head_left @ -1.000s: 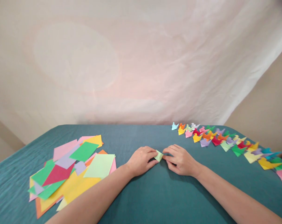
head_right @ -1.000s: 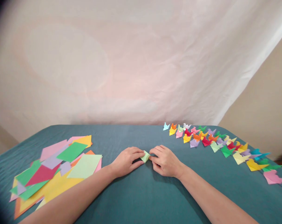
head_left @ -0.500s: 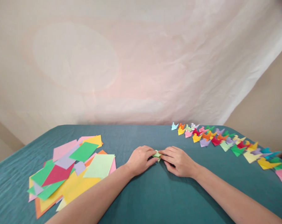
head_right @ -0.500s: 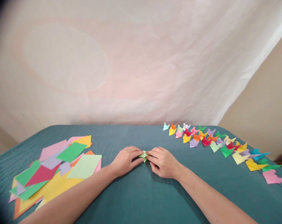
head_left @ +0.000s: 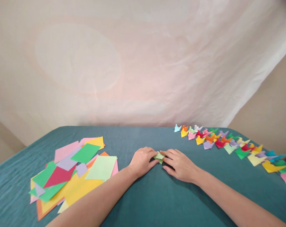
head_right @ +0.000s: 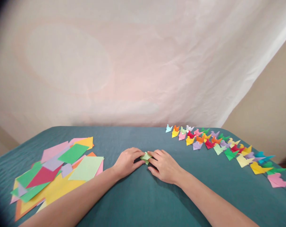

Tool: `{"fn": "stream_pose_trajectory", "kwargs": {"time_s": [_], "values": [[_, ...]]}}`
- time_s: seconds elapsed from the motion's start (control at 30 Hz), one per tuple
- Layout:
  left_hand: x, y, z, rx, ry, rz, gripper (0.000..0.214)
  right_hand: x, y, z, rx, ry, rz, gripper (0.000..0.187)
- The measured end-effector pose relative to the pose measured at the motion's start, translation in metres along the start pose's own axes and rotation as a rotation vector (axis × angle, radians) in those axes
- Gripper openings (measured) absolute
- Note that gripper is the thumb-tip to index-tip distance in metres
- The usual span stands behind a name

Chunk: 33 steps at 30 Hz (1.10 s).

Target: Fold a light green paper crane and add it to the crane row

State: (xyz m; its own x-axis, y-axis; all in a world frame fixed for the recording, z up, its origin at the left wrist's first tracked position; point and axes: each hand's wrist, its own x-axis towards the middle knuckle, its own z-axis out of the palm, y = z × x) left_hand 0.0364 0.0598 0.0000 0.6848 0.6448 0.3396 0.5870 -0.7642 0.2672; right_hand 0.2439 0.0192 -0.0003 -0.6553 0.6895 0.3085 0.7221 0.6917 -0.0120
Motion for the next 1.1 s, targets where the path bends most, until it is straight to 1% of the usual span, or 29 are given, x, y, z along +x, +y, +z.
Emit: {"fn": "stream_pose_trajectory", "kwargs": {"time_s": [0.1,0.27,0.47,0.7,0.93,1.1], "values": [[0.0,0.0,0.0,-0.011,0.002,-0.002,0.024,0.002,-0.009,0.0,-0.007,-0.01,0.056,0.033],[0.001,-0.001,0.0,-0.051,-0.005,0.0,0.025,0.003,-0.022,0.003,0.0,-0.022,0.17,0.042],[0.002,-0.001,0.0,-0.077,-0.007,-0.013,0.025,0.003,-0.029,0.007,0.033,-0.025,0.257,0.047],[0.002,-0.002,0.001,-0.085,-0.005,-0.016,0.024,0.004,-0.029,0.008,0.056,-0.052,0.275,0.05],[0.002,-0.002,0.001,-0.086,-0.004,-0.021,0.026,0.004,-0.029,0.009,0.063,-0.045,0.279,0.049],[0.002,-0.002,0.002,-0.065,0.012,-0.024,0.023,0.004,-0.029,0.008,0.073,-0.034,0.277,0.047]]}}
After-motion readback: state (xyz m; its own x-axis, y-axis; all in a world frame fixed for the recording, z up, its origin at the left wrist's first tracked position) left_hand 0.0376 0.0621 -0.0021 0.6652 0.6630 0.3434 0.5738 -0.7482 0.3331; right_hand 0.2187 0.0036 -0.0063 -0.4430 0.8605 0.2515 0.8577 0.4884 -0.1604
